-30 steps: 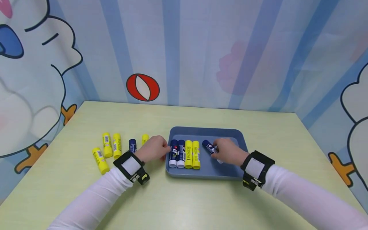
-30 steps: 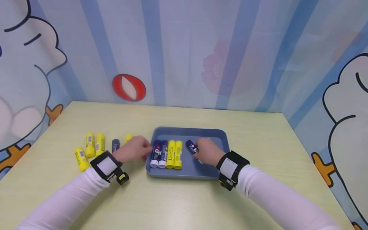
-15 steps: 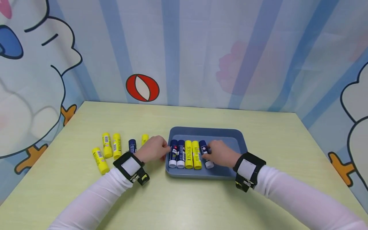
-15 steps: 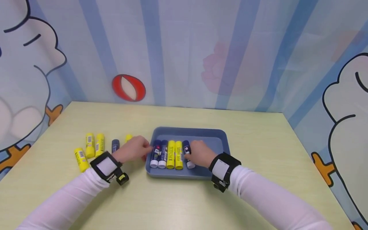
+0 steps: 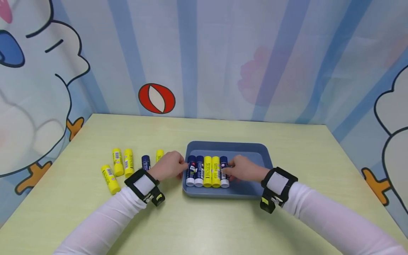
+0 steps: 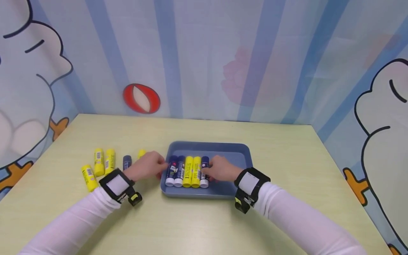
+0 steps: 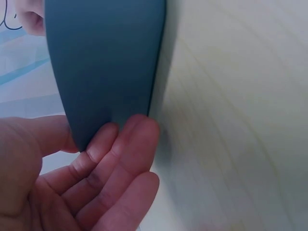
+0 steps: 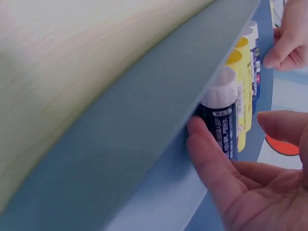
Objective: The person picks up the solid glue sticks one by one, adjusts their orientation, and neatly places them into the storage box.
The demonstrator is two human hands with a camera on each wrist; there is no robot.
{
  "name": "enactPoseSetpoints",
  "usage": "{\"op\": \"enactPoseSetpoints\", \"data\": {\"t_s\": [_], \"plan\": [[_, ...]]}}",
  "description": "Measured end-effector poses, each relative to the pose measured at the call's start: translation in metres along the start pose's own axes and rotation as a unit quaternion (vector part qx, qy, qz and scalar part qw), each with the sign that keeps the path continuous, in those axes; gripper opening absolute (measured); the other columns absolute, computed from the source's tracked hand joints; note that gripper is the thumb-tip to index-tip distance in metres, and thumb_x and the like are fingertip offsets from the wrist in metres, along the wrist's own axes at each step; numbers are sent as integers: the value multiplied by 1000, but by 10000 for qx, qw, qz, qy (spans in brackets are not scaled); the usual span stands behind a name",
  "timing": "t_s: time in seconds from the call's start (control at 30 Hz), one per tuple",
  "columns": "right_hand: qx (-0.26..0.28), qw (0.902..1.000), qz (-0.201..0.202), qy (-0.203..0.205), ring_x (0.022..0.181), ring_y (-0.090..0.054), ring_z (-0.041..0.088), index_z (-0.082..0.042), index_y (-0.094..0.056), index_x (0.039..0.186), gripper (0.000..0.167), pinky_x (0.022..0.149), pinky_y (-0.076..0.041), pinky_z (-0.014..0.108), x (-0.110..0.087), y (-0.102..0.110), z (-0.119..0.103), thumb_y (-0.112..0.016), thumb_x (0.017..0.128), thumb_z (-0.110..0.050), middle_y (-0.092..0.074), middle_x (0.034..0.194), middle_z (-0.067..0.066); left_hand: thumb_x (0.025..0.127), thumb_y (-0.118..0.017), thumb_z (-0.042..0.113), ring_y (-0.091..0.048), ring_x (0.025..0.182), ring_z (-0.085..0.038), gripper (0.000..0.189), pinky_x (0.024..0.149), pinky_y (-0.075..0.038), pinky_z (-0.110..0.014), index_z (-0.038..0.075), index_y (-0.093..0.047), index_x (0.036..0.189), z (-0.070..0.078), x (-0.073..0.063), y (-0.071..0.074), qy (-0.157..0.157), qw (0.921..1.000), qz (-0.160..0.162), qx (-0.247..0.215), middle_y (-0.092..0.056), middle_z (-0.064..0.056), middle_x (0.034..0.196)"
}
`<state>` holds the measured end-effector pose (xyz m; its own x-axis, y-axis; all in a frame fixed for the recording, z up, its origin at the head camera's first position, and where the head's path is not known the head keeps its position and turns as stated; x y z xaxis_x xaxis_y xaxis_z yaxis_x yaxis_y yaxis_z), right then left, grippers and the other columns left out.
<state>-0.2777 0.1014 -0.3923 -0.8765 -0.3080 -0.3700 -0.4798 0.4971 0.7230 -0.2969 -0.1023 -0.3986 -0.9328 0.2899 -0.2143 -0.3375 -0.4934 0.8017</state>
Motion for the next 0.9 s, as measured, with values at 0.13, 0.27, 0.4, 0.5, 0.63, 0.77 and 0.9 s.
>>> {"op": "enactPoseSetpoints", "data": {"t_s": [0.13,0.27,0.4,0.5,0.63,0.77,0.9], "plan": [[98,9998,-131,98,77,-66,19,12,-53,130,47,75,-53,35,-3,5,0,-58,98,-23,-70,87,7,95,-61,19,-59,55,-17,33,52,-37,-24,7,-63,64,0,0,0,-27,10000,11,-25,-63,-2,59],[142,9987,-138,471,88,-65,25,9,-47,136,51,78,-52,37,-14,20,-4,-56,100,-25,-69,99,11,95,-61,19,-58,55,-16,34,52,-37,-25,7,-62,63,0,0,0,-73,10000,12,-40,-63,-2,58],[40,9955,321,895,104,-61,32,6,-46,138,51,84,-51,40,-31,45,-3,-55,100,-26,-61,120,18,95,-61,18,-59,55,-16,34,52,-38,-24,7,-62,63,0,0,0,-101,9999,12,-33,-63,-2,58],[-243,9899,1001,977,111,-57,36,5,-46,137,49,84,-51,44,-44,66,7,-56,100,-25,-55,128,23,95,-61,18,-59,55,-15,34,52,-38,-24,7,-62,63,0,0,0,-117,9999,12,-41,-63,-1,58],[-876,9745,1868,885,103,-59,38,9,-47,134,48,77,-52,46,-56,86,33,-58,98,-21,-54,123,28,95,-61,18,-59,55,-16,33,51,-37,-24,7,-63,64,-1,0,1,-103,9999,30,-45,-63,-2,58],[-1264,9706,1989,495,89,-61,37,15,-46,129,50,72,-51,46,-57,86,66,-59,97,-21,-58,108,30,95,-61,19,-59,56,-16,33,51,-37,-24,8,-63,64,0,0,1,-86,9999,20,-51,-63,-2,59],[-967,9826,1575,182,75,-61,28,19,-44,126,52,64,-49,41,-54,74,91,-58,98,-23,-61,90,22,96,-61,19,-59,56,-17,32,51,-36,-24,8,-63,65,-1,0,1,-69,10000,-19,-68,-63,-2,60]]}}
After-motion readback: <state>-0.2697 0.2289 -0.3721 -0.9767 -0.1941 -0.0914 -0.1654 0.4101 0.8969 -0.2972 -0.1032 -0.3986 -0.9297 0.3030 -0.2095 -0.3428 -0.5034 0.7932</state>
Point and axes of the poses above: each hand's wrist, its own x-axis towards the middle knuckle, its own y-axis out of the back of the hand, z = x × y, the point moved 8 cm from there along x, towards the middle knuckle
